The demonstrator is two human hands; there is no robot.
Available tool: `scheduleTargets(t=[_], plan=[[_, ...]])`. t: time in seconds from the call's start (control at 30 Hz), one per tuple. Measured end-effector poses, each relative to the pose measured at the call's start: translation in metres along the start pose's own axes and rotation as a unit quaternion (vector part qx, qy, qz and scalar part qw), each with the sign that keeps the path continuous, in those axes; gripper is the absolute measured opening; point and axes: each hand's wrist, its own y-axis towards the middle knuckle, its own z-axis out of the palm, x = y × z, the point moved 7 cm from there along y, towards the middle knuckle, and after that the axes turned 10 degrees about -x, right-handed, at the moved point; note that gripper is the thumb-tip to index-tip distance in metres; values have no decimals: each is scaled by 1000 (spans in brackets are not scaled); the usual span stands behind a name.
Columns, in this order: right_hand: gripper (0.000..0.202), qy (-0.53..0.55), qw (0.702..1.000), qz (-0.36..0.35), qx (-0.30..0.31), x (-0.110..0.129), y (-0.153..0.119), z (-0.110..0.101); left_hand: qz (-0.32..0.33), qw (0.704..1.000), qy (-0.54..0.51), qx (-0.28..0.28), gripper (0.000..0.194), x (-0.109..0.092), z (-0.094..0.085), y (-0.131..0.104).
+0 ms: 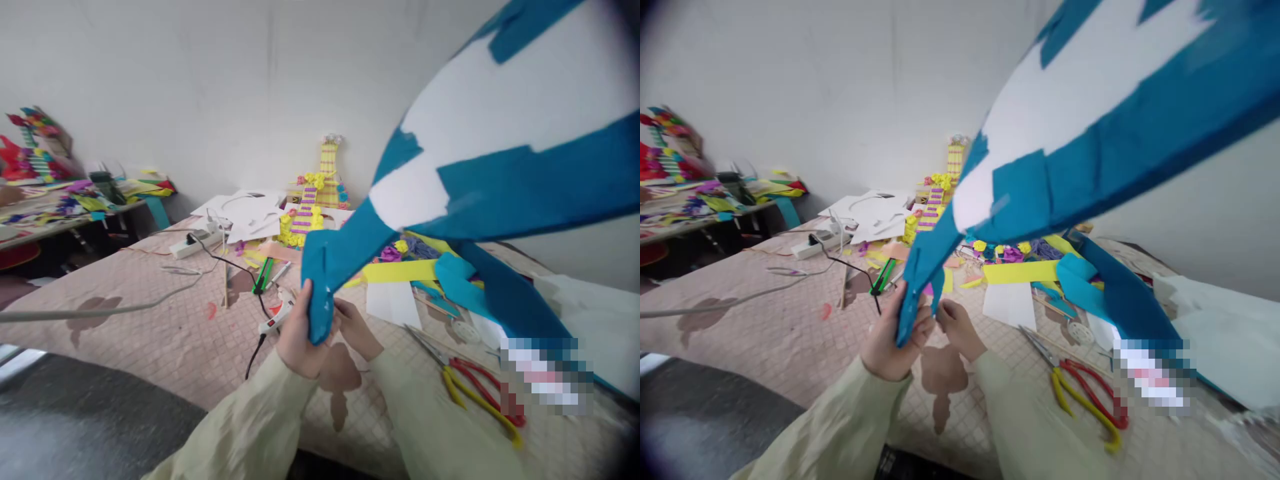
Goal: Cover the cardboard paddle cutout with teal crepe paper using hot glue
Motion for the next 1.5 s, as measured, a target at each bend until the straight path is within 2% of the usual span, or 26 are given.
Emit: scheduleTargets(t=[0.17,0.33,0.4,0.5,0.57,0.73,0.83,0.93,1.1,1.2,1.33,1.43,1.5], plan=[[47,-14,999,22,41,-3,0,39,116,991,-44,51,31,-68,-17,-12],[41,-102,991,30,82,-15,-6,70,186,979,-73,43,33,-108,-41,-15],[40,-132,985,38,102,-18,-9,84,205,975,-83,36,33,-117,-48,-15],[50,-163,979,59,110,-20,-8,101,217,972,-89,32,30,-126,-54,-16],[54,-176,978,69,88,-20,-5,107,220,971,-85,33,29,-128,-56,-18],[45,-177,978,104,21,-25,3,106,243,967,-63,44,28,-130,-58,-20],[41,-140,981,130,2,-27,-3,97,239,967,-65,53,28,-129,-58,-20],[36,-79,987,141,-21,-21,-16,78,242,966,-68,51,30,-133,-59,-21],[30,54,984,157,-59,-6,-50,35,261,963,-54,48,33,-144,-59,-20],[28,167,963,171,-126,-4,-67,5,255,964,-46,51,33,-142,-55,-10],[21,293,919,142,-224,-3,-77,-37,212,976,-38,38,32,-119,-45,9],[17,399,886,84,-221,5,-77,-62,143,989,-20,28,31,-86,-36,25],[12,416,884,42,-210,12,-77,-78,96,995,1,23,31,-62,-30,35]])
